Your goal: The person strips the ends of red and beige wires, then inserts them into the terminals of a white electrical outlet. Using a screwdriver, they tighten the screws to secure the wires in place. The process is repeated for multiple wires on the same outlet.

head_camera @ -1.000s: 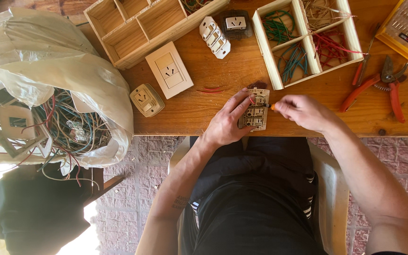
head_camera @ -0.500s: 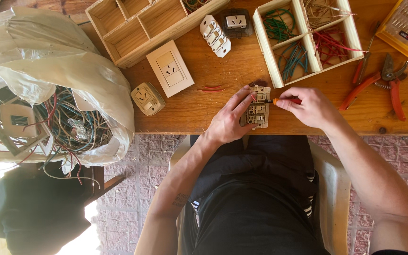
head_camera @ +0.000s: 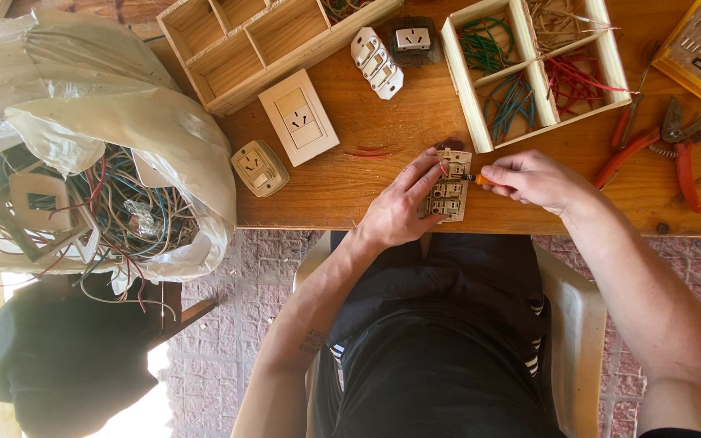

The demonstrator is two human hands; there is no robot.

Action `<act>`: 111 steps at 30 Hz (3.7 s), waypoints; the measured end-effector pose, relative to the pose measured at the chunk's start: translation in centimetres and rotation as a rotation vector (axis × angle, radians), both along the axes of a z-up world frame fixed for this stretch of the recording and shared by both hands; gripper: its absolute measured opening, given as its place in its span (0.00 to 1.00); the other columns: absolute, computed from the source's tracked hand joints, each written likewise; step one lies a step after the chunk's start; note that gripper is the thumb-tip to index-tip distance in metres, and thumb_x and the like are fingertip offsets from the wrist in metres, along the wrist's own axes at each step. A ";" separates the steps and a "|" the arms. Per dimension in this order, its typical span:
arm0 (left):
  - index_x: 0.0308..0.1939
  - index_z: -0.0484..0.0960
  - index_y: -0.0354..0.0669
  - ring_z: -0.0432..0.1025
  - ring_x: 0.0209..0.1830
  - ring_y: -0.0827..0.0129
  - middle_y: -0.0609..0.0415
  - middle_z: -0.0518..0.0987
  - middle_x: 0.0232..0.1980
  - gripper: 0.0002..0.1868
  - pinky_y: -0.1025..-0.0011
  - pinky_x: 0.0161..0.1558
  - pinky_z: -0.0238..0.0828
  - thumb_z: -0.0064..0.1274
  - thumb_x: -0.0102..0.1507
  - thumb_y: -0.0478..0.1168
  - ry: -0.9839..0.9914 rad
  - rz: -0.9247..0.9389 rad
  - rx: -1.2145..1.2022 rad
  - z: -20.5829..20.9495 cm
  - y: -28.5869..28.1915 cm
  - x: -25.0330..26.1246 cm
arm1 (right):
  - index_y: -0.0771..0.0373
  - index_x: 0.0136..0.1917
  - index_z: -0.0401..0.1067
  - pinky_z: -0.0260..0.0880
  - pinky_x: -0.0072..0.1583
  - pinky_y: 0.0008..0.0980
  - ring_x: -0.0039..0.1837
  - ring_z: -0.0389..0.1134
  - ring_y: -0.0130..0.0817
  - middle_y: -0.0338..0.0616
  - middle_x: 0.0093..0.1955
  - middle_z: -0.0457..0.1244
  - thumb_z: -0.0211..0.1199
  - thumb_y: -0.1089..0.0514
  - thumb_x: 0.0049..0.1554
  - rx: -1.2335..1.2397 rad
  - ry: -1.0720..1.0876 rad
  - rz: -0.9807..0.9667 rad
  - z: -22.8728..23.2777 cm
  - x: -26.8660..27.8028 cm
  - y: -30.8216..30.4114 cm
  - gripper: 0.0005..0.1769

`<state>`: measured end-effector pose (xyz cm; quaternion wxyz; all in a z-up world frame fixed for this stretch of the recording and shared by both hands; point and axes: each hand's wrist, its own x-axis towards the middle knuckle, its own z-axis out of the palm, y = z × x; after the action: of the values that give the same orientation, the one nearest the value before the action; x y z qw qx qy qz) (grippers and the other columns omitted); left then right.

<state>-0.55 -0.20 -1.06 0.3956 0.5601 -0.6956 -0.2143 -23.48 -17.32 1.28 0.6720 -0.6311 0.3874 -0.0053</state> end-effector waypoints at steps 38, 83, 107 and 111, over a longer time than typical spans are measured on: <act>0.39 0.78 0.43 0.65 0.42 0.54 0.50 0.74 0.45 0.07 0.59 0.41 0.64 0.51 0.57 0.32 -0.671 0.561 0.043 2.9 0.3 5.2 | 0.67 0.53 0.79 0.67 0.60 0.45 0.57 0.67 0.46 0.49 0.55 0.66 0.74 0.60 0.65 -1.511 0.096 -0.014 1.8 -2.6 3.8 0.09; 0.35 0.75 0.50 0.73 0.31 0.74 0.61 0.86 0.38 0.13 0.74 0.38 0.70 0.68 0.59 0.37 0.543 0.261 -0.033 7.6 1.0 -2.8 | 0.67 0.51 0.80 0.70 0.46 0.33 0.45 0.72 0.37 0.50 0.49 0.70 0.69 0.66 0.59 -0.632 -0.586 -0.202 4.6 3.0 9.2 0.06; 0.76 0.60 0.41 0.48 0.84 0.56 0.49 0.62 0.79 0.54 0.44 0.82 0.32 0.73 0.53 0.52 -0.183 0.179 0.168 3.5 1.5 -1.1 | 0.61 0.50 0.81 0.66 0.45 0.38 0.44 0.72 0.44 0.45 0.49 0.73 0.70 0.65 0.61 -1.296 -0.508 0.022 3.4 3.9 6.4 0.03; 0.74 0.63 0.43 0.51 0.83 0.57 0.51 0.66 0.76 0.52 0.45 0.82 0.34 0.72 0.51 0.55 -0.123 0.203 0.140 2.6 1.3 -1.2 | 0.61 0.49 0.81 0.66 0.45 0.38 0.43 0.73 0.43 0.45 0.48 0.73 0.70 0.65 0.60 -1.299 -0.497 0.031 3.8 4.0 6.3 0.03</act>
<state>-1.75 1.05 1.54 0.3317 0.6660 -0.6417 -0.1863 -19.50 -10.99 5.12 0.2269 -0.8910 0.1312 -0.3708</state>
